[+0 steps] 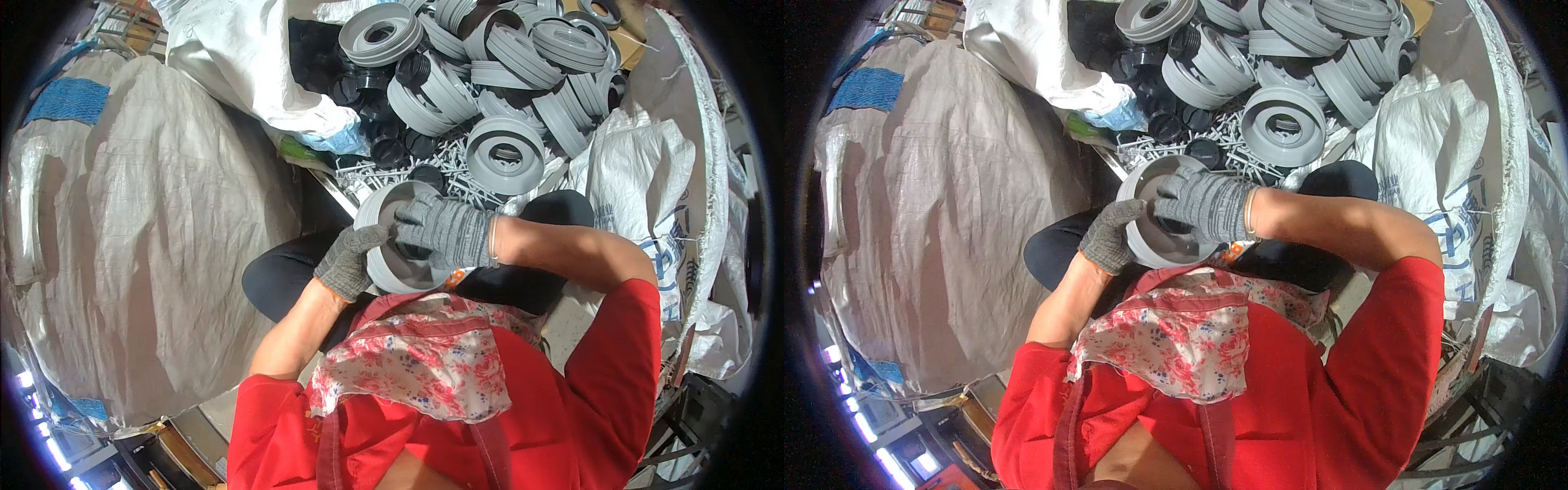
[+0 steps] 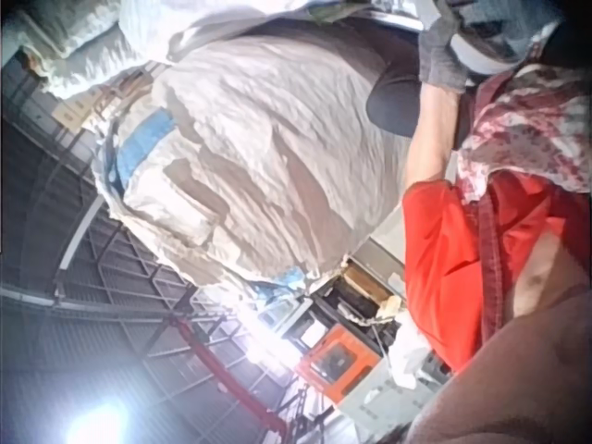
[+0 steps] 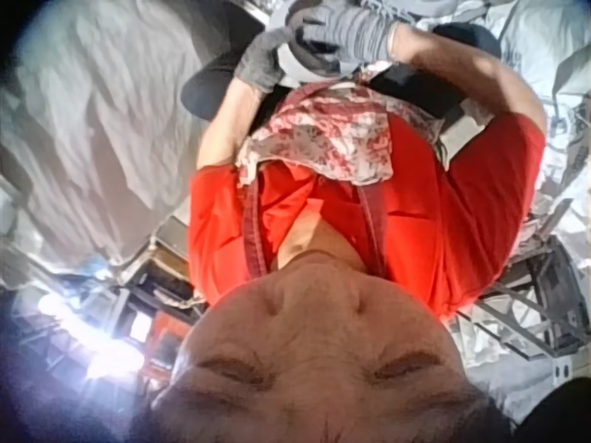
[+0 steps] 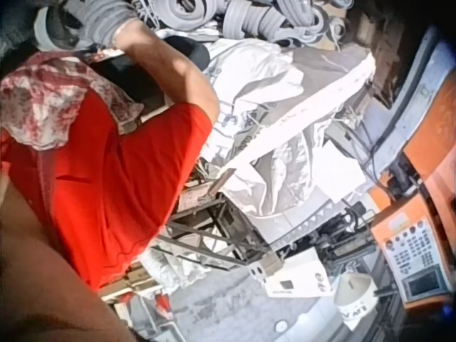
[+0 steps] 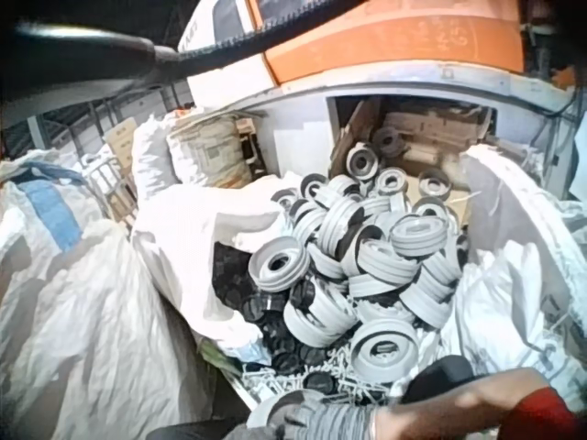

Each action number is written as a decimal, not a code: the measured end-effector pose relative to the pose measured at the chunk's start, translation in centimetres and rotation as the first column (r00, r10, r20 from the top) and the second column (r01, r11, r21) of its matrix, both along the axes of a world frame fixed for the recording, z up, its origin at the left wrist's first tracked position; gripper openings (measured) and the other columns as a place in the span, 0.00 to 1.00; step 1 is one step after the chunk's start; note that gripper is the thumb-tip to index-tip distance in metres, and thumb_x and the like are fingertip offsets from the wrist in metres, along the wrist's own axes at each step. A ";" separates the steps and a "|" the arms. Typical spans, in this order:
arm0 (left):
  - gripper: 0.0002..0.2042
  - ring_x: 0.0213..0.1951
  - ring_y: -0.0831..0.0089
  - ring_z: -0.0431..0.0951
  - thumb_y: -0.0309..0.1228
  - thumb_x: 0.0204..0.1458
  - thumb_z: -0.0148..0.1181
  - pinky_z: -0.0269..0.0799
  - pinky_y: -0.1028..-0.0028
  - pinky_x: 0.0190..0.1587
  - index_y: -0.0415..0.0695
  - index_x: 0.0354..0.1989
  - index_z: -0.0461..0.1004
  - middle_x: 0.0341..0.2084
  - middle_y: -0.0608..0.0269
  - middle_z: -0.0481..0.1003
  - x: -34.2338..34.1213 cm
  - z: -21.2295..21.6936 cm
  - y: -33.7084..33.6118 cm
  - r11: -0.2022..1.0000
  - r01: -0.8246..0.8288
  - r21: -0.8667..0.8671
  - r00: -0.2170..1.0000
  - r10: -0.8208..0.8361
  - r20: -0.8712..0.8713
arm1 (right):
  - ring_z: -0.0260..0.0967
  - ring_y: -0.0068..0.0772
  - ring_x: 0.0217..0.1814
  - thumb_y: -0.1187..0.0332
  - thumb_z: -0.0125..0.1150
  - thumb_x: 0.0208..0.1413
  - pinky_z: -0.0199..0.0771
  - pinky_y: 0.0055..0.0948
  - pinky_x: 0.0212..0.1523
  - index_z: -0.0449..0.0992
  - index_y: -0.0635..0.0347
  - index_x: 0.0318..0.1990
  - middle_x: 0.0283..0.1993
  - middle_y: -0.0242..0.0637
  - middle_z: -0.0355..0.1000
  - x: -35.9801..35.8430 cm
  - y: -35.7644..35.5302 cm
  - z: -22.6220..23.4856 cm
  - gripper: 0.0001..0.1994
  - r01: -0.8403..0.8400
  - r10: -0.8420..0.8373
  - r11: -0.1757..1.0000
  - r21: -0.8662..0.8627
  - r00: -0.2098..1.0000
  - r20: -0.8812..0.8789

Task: The person sits on the floor and repeatedly picks up gray circular parts and black inserts, pressing the inserts into the parts by hand. They stack the assembled units into a growing pile and occasionally shift a large white sack to access more parts.

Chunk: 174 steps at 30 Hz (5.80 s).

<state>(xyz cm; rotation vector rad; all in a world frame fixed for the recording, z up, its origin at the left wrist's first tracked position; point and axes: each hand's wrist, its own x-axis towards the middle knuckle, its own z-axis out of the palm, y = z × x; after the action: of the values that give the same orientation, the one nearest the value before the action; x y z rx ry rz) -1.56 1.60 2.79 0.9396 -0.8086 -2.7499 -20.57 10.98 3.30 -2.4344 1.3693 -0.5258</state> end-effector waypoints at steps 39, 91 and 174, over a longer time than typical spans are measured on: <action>0.37 0.53 0.51 0.68 0.33 0.37 0.70 0.62 0.63 0.56 0.40 0.59 0.60 0.50 0.45 0.68 -1.6 -3.7 1.6 -0.200 0.058 -0.978 0.956 -0.270 0.112 | 0.66 0.51 0.49 0.70 0.49 0.48 0.66 0.43 0.49 0.66 0.63 0.50 0.45 0.52 0.69 -16.5 -0.5 -2.1 0.19 0.781 -0.594 0.619 0.085 0.536 -0.600; 0.26 0.40 0.75 0.75 0.35 0.41 0.69 0.72 0.76 0.41 0.38 0.49 0.69 0.39 0.59 0.75 -4.4 2.0 1.3 0.676 -0.004 -0.737 0.980 0.150 0.132 | 0.68 0.40 0.47 0.50 0.63 0.45 0.69 0.31 0.50 0.64 0.70 0.52 0.44 0.54 0.69 -3.8 -1.6 0.6 0.34 0.247 -0.701 0.676 0.694 0.506 0.503; 0.21 0.39 0.71 0.75 0.27 0.42 0.60 0.73 0.72 0.42 0.38 0.47 0.70 0.37 0.61 0.75 -3.8 3.6 -3.1 0.976 -0.093 -0.198 0.995 0.083 -0.058 | 0.64 0.44 0.52 0.64 0.57 0.45 0.62 0.37 0.54 0.68 0.60 0.51 0.50 0.46 0.65 -4.0 -3.2 4.1 0.23 0.002 -0.054 0.986 -0.169 0.952 -0.302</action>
<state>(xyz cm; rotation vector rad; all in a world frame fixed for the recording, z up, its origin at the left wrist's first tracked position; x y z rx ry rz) -5.31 -1.47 6.43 0.8435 -0.9881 -2.5483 -24.61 7.74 7.42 -2.7267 1.5353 -0.2868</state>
